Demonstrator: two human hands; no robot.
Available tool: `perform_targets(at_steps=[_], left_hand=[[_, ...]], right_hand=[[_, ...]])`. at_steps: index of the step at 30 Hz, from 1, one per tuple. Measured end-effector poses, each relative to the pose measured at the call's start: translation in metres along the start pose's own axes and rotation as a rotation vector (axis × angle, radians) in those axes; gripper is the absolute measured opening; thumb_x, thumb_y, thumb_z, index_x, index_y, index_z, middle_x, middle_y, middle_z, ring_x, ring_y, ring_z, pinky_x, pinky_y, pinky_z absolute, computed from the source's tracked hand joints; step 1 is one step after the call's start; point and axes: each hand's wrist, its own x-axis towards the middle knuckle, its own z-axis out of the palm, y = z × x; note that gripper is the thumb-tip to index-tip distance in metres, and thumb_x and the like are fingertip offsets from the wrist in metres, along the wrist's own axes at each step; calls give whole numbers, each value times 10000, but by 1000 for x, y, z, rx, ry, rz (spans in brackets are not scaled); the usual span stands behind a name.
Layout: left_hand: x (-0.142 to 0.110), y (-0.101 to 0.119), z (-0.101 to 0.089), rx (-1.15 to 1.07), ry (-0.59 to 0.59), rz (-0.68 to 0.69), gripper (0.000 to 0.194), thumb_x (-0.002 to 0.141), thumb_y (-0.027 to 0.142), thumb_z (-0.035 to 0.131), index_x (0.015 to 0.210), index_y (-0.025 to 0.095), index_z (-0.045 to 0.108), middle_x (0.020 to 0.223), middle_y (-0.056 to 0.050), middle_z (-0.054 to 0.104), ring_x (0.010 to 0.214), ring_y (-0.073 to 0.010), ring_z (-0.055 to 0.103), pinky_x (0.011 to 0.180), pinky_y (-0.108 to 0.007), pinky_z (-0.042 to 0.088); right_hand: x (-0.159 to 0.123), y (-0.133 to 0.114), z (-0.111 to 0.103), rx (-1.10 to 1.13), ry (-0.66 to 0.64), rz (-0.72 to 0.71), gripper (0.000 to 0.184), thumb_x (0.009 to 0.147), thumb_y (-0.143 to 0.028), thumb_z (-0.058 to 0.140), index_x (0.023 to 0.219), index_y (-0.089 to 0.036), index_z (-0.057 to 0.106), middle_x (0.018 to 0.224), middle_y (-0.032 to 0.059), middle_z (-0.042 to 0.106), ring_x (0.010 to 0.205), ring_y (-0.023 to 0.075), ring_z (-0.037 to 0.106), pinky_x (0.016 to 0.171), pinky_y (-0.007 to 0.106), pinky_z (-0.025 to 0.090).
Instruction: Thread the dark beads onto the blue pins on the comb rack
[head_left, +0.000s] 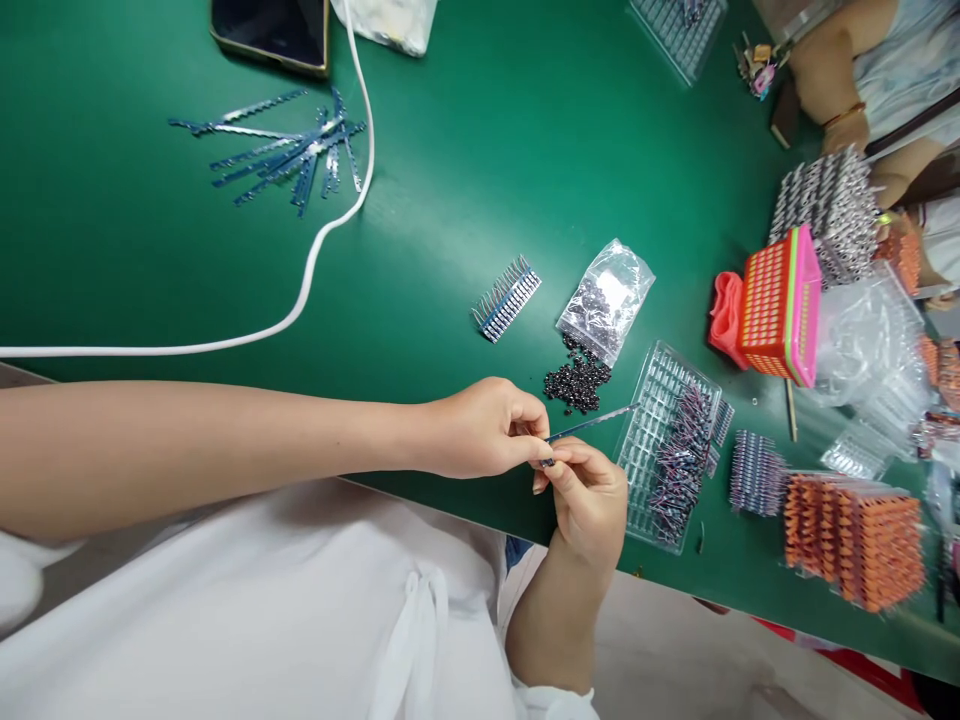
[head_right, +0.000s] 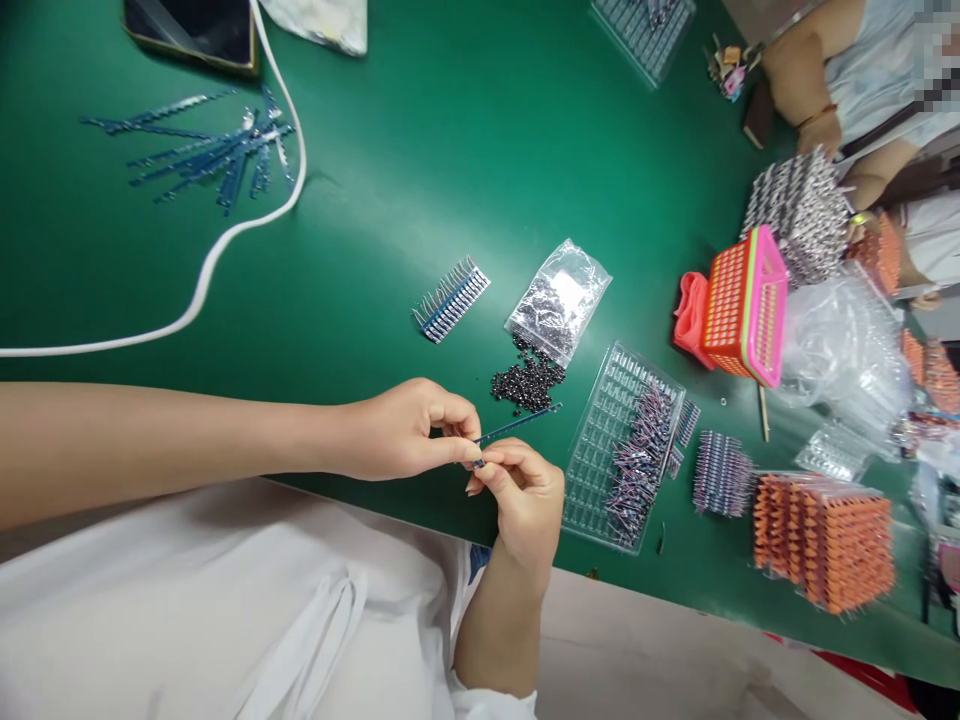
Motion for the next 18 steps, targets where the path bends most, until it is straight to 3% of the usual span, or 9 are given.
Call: perform_targets(at_steps=[5, 10, 18], left_hand=[[0, 0, -2, 17, 5, -9, 201, 803, 316, 619, 716, 136, 647, 621, 12, 594, 578, -103, 461, 520, -204, 336], [1, 2, -4, 122, 66, 1, 247, 831, 375, 616, 778, 143, 682, 624, 12, 613, 565, -106, 464, 521, -209, 334], [1, 5, -3, 20, 54, 30, 175, 826, 292, 652, 917, 152, 706, 855, -42, 769, 792, -167, 679, 705, -240, 479]], right_hand=[[0, 1, 0, 2, -5, -14, 28, 807, -207, 748, 821, -231, 750, 773, -6, 664, 563, 100, 611, 506, 239, 512], [0, 3, 3, -66, 94, -10, 63, 830, -262, 729, 874, -218, 727, 775, -10, 640, 583, 101, 596, 540, 246, 502], [1, 4, 3, -147, 186, -128, 108, 834, -308, 707, 859, -204, 690, 763, -7, 580, 608, 102, 541, 538, 238, 434]])
